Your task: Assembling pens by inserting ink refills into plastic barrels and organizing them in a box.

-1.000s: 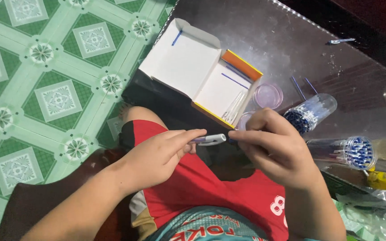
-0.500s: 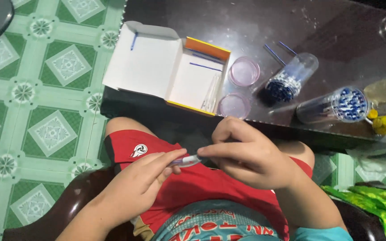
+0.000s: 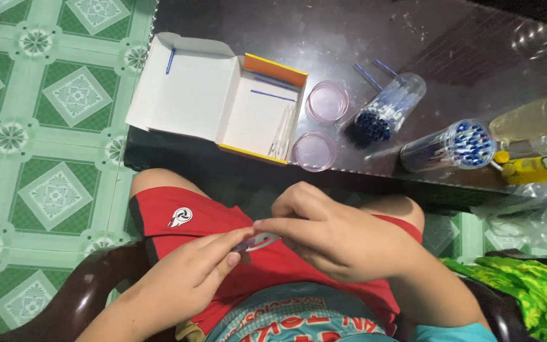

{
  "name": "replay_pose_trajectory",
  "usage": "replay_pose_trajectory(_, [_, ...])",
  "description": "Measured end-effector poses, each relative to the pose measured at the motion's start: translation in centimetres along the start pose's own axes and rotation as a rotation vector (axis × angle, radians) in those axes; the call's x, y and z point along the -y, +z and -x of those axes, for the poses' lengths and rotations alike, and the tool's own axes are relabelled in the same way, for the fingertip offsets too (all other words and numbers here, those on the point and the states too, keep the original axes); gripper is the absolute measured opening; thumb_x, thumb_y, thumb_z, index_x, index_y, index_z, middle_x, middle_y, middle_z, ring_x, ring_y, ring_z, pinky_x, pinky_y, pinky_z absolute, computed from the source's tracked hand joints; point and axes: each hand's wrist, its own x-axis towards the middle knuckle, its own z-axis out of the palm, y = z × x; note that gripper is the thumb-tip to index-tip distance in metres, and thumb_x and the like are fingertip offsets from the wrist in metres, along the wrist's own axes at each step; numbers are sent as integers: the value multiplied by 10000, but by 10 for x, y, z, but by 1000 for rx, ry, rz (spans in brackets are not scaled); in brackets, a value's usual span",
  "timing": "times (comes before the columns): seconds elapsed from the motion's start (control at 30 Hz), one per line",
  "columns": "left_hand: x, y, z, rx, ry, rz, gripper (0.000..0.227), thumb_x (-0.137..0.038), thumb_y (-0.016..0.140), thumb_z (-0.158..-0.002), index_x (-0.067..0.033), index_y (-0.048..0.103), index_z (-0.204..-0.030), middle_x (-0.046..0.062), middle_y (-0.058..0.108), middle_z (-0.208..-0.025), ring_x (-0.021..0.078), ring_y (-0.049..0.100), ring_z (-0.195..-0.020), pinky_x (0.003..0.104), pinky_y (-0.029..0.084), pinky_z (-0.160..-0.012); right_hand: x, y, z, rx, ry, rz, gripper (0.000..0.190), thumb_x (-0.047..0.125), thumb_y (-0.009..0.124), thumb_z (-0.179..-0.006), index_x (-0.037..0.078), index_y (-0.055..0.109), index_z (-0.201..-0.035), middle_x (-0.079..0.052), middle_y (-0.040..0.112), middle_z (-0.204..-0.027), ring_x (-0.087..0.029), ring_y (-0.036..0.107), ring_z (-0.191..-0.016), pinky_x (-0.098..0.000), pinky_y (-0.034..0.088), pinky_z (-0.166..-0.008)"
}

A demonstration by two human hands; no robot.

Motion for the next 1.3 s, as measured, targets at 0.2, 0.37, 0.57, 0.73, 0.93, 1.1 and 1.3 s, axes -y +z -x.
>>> replay_pose_trajectory(0.2, [-2, 2, -2, -8, 76, 100, 448, -313, 448, -1033, -149, 586, -1426, 16, 796, -1099, 189, 749, -1004, 310, 534, -931, -11, 11, 4, -29, -25, -65, 504, -38, 272, -982, 45, 526, -1410, -107, 487, -1160, -340, 433, -1120, -460, 451, -1015])
replay_pose_trajectory(0.37, [-4, 0, -4, -59, 143, 55, 424, -302, 437, -1038, -140, 594, -1397, 34, 758, -1225, 226, 721, -1093, 348, 521, -957, -17, 18, 5, -263, -29, -194, 284, 6, 512, -1044, 40, 558, -1322, -132, 603, -1107, -310, 603, -1025, -414, 532, -929])
replay_pose_trajectory(0.57, [10, 5, -11, -174, 257, -123, 409, -185, 466, -1026, -76, 570, -1406, 115, 741, -1228, 311, 710, -1056, 408, 555, -877, -21, 22, -7, -319, -3, -119, 156, 45, 597, -1024, 30, 648, -1171, -86, 643, -902, -259, 611, -847, -357, 545, -771])
replay_pose_trajectory(0.73, [10, 5, -13, -180, 190, -142, 420, -230, 451, -1038, -106, 577, -1419, 108, 735, -1254, 320, 712, -1050, 426, 543, -874, -30, 20, -11, -217, 24, -69, 209, 84, 576, -1045, 67, 630, -1246, -44, 660, -844, -229, 578, -831, -347, 512, -744])
replay_pose_trajectory(0.93, [8, 7, -12, -208, 255, -93, 362, -153, 508, -1006, -69, 609, -1343, 141, 742, -1067, 335, 711, -957, 433, 545, -820, -20, 31, -11, -104, 166, 32, 425, 291, 513, -1074, 79, 484, -1441, -175, 462, -1256, -324, 516, -1214, -414, 490, -1018])
replay_pose_trajectory(1.1, [-2, 4, -1, -205, 286, -26, 334, -186, 492, -1031, -83, 602, -1328, 88, 755, -1067, 302, 710, -881, 395, 542, -801, -8, 36, 3, -390, 35, -262, 267, 33, 467, -1051, 67, 593, -1284, -122, 559, -1095, -256, 618, -1004, -361, 552, -896])
replay_pose_trajectory(1.3, [8, 12, 1, -103, 316, -29, 373, -183, 475, -1035, -89, 568, -1384, 104, 749, -1092, 280, 716, -926, 379, 546, -823, 4, 74, 11, -782, 19, -400, 212, -73, 618, -974, 42, 667, -1146, -111, 650, -1024, -300, 699, -950, -372, 622, -817])
